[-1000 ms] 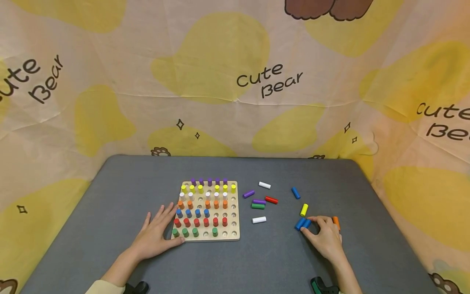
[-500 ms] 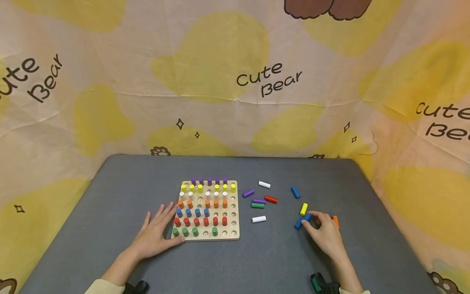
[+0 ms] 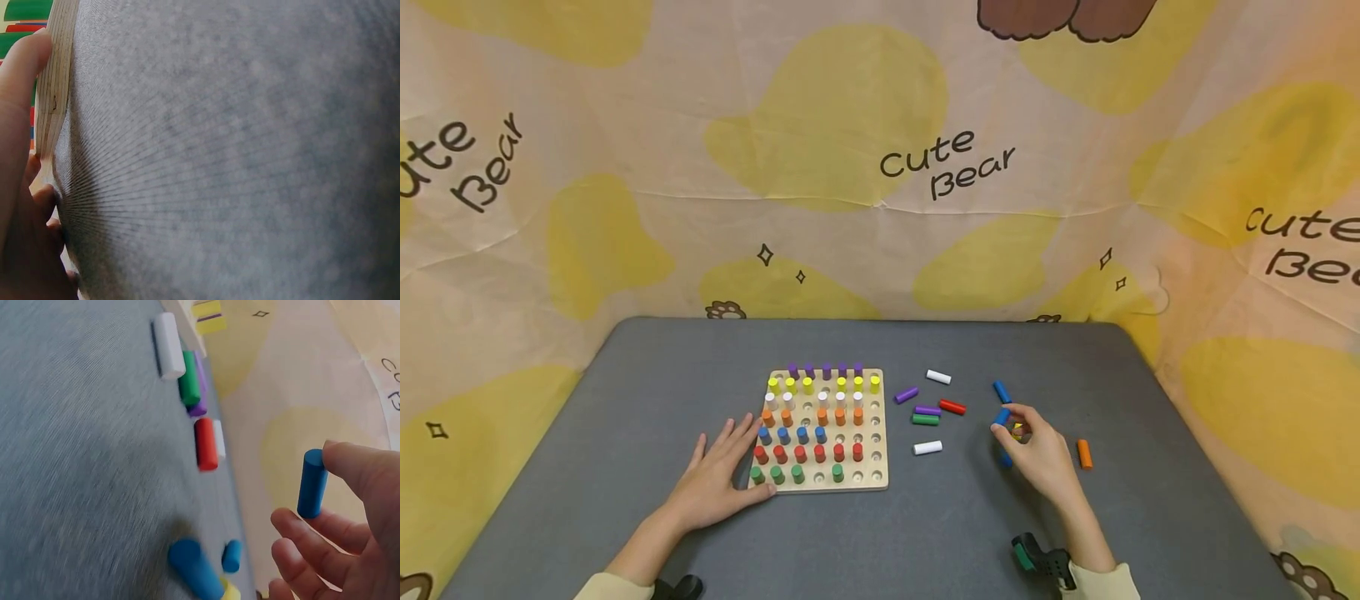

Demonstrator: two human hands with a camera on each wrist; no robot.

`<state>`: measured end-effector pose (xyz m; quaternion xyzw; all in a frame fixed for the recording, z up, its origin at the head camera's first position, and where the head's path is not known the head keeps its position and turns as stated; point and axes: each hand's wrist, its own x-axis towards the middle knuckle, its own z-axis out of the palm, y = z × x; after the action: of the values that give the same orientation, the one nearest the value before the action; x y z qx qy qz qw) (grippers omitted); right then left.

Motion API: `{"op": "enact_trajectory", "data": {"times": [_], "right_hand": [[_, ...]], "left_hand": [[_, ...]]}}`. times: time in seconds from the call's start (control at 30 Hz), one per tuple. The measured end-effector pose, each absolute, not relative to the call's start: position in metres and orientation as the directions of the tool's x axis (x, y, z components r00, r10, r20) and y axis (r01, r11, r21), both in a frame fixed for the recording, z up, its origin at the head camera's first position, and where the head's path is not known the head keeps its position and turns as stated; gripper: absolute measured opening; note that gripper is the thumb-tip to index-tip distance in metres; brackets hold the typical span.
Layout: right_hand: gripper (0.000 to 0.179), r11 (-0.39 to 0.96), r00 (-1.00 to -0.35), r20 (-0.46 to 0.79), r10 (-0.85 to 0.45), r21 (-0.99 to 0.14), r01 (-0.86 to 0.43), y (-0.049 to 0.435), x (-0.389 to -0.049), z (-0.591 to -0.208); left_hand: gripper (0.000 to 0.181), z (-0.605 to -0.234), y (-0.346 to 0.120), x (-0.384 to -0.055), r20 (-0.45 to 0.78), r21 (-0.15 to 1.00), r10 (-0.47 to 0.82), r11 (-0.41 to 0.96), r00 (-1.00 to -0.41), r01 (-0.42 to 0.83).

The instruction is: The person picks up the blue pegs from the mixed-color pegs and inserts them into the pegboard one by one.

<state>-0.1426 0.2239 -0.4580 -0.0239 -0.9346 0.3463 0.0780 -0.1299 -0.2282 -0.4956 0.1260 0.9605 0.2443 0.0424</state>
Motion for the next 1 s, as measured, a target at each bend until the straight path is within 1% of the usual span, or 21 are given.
{"op": "enact_trajectory", "data": {"times": [0.1, 0.27, 0.53, 0.7, 0.83, 1.0], "right_hand": [[0.042, 0.739, -0.989, 0.116, 0.095, -0.673, -0.008, 0.217, -0.146, -0.457], [0.042, 0.692, -0.989, 0.126, 0.073, -0.72, -0.04, 0.207, -0.152, -0.456], [0.042, 0.621, -0.986, 0.16, 0.044, -0.778, -0.098, 0.191, -0.16, -0.451], [0.041, 0.573, -0.984, 0.177, 0.016, -0.808, -0.136, 0.184, -0.165, -0.453], [0.042, 0.512, -0.987, 0.162, -0.018, -0.846, -0.149, 0.179, -0.166, -0.454], [0.043, 0.46, -0.991, 0.133, -0.024, -0.879, -0.129, 0.174, -0.168, -0.456]], "left_hand": [[0.1, -0.496, -0.228, -0.13, -0.02, 0.48, 0.263, 0.849, -0.965, 0.222], [0.1, -0.495, -0.227, -0.13, -0.02, 0.482, 0.262, 0.848, -0.965, 0.22], [0.1, -0.497, -0.228, -0.13, -0.009, 0.485, 0.262, 0.845, -0.965, 0.225], [0.101, -0.499, -0.229, -0.131, -0.025, 0.479, 0.26, 0.851, -0.965, 0.216], [0.102, -0.499, -0.23, -0.131, -0.035, 0.476, 0.258, 0.854, -0.966, 0.211], [0.102, -0.499, -0.229, -0.131, -0.036, 0.481, 0.257, 0.851, -0.966, 0.209]]}}
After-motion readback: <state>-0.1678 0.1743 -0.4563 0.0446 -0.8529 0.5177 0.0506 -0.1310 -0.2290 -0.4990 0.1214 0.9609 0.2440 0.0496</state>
